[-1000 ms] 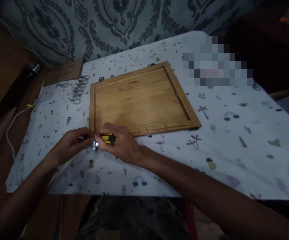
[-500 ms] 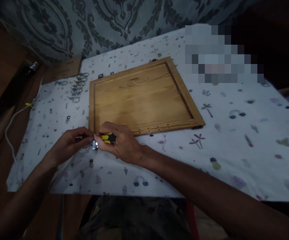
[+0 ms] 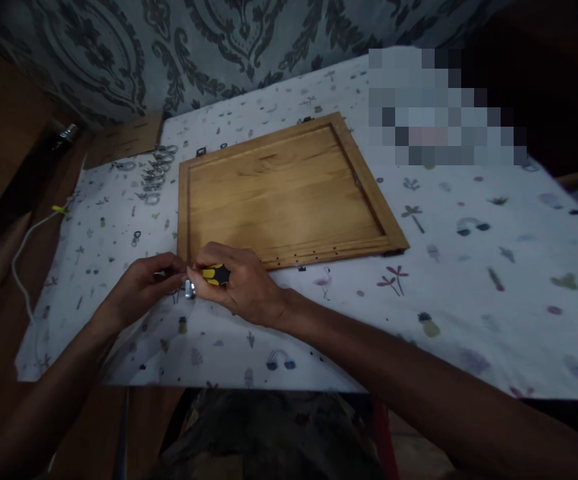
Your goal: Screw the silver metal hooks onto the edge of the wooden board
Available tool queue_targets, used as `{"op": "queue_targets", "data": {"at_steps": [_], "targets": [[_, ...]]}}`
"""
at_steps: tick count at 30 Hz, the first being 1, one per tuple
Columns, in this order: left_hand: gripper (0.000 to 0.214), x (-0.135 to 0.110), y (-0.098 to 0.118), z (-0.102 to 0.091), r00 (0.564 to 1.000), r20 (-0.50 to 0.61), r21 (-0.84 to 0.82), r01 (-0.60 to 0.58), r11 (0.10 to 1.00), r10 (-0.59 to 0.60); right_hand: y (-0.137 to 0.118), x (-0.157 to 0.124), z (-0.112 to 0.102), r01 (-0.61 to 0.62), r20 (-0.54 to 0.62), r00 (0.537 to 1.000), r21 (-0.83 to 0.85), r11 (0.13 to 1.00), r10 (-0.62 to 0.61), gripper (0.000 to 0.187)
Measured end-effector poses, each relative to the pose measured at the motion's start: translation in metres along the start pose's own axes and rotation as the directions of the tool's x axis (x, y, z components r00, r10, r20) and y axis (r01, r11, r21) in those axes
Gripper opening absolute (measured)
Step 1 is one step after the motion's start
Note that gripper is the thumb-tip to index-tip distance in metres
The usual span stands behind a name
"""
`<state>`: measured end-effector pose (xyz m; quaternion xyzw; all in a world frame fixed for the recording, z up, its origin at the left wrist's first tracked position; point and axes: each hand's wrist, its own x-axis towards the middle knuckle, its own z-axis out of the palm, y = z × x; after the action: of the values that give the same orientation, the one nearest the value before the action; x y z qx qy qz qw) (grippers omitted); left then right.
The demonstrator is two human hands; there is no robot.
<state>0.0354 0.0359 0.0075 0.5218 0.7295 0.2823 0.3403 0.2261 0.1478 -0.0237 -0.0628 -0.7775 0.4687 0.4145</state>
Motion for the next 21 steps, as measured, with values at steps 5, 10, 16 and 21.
{"op": "queue_targets", "data": {"at_steps": [5, 10, 16, 21], "targets": [[0.027, -0.001, -0.007, 0.005, 0.999, -0.036, -0.080, 0.003, 0.997, -0.005, 0.000, 0.000, 0.000, 0.006, -0.001, 1.000, -0.008, 1.000, -0.006, 0.019], [0.031, -0.003, -0.009, 0.008, 0.998, -0.066, -0.119, -0.001, 0.993, -0.007, 0.000, -0.001, 0.000, -0.005, -0.001, 1.000, -0.009, 1.000, 0.005, 0.019], [0.034, -0.015, -0.003, 0.010, 0.990, -0.139, -0.130, -0.046, 0.990, 0.027, -0.002, 0.000, 0.000, 0.008, -0.006, 1.000, -0.003, 1.000, -0.008, 0.019], [0.039, -0.031, -0.006, 0.023, 0.966, -0.234, 0.024, -0.103, 0.994, 0.106, -0.001, 0.000, 0.000, 0.030, -0.012, 0.999, -0.014, 0.999, -0.030, 0.019]]}}
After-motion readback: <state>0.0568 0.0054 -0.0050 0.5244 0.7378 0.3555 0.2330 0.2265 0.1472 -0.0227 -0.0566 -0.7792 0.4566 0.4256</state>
